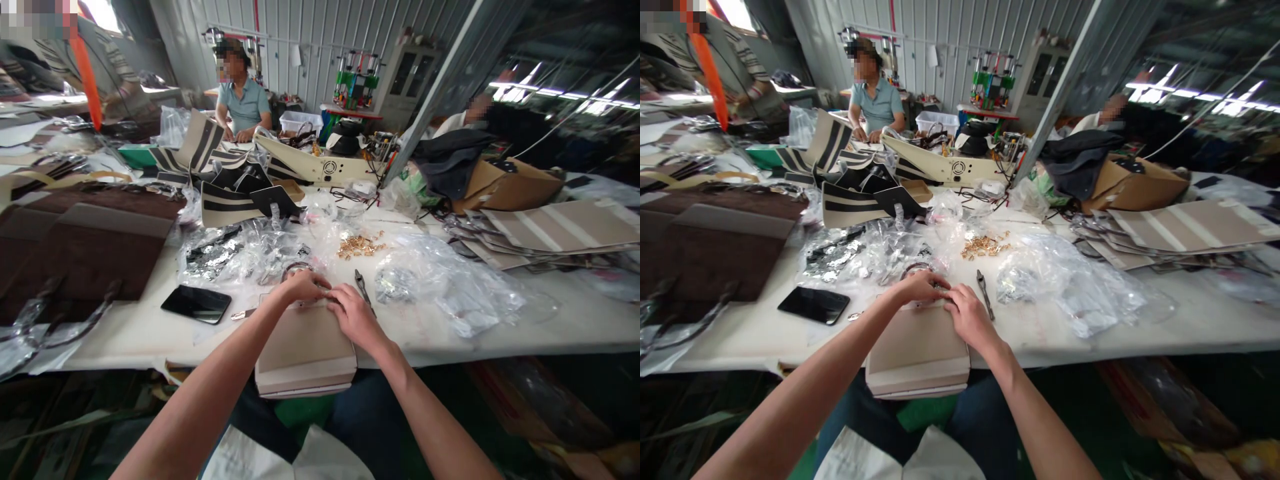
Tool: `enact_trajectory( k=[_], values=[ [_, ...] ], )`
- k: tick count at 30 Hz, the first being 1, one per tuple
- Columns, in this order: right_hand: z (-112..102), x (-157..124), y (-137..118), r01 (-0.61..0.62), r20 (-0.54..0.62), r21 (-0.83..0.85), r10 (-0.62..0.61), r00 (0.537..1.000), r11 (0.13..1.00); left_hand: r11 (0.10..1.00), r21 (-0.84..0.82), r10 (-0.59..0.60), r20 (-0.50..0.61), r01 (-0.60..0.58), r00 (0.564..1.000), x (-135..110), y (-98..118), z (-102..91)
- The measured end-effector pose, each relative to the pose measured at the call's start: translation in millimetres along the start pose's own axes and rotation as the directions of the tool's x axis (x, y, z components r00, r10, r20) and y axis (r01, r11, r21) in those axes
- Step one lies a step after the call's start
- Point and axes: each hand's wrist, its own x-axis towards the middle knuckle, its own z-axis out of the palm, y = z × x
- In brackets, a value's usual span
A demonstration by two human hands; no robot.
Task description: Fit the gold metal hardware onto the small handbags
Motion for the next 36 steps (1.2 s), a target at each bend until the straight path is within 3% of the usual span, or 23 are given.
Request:
enact_trajectory(
  k=[8, 13, 21, 24, 29, 36],
  values=[
    [9.4, -11.6, -0.2, -0.004, -0.085, -0.012, 0.003, 0.996, 1.0, 0.994, -0.096, 0.047, -0.123, -0.059, 0.991, -15.1, -2.9, 1.6],
    [17.4, -19.8, -0.4, -0.003, -0.131, -0.066, -0.006, 0.991, 0.998, 0.985, -0.138, 0.077, -0.214, -0.108, 0.974, -32.8, -2.2, -13.5],
    [21.6, -22.6, -1.7, 0.02, -0.179, -0.132, -0.043, 0.983, 0.991, 0.996, 0.084, -0.011, 0.018, 0.01, 1.0, -56.0, -3.1, -48.4],
    [23.4, -23.7, -0.9, 0.032, -0.182, -0.155, -0.061, 0.982, 0.987, 0.991, 0.134, -0.015, 0.135, -0.003, 0.991, -48.8, 1.9, -56.7],
    [22.5, -24.1, -2.4, 0.056, -0.181, -0.176, -0.088, 0.98, 0.983, 0.972, 0.235, -0.076, 0.206, 0.026, 0.976, -25.2, 12.7, -64.2],
    [27.7, -25.0, -0.5, 0.072, -0.196, -0.195, -0.111, 0.974, 0.978, 0.976, 0.213, -0.128, 0.387, 0.047, 0.913, -7.0, 6.3, -64.6]
  ],
)
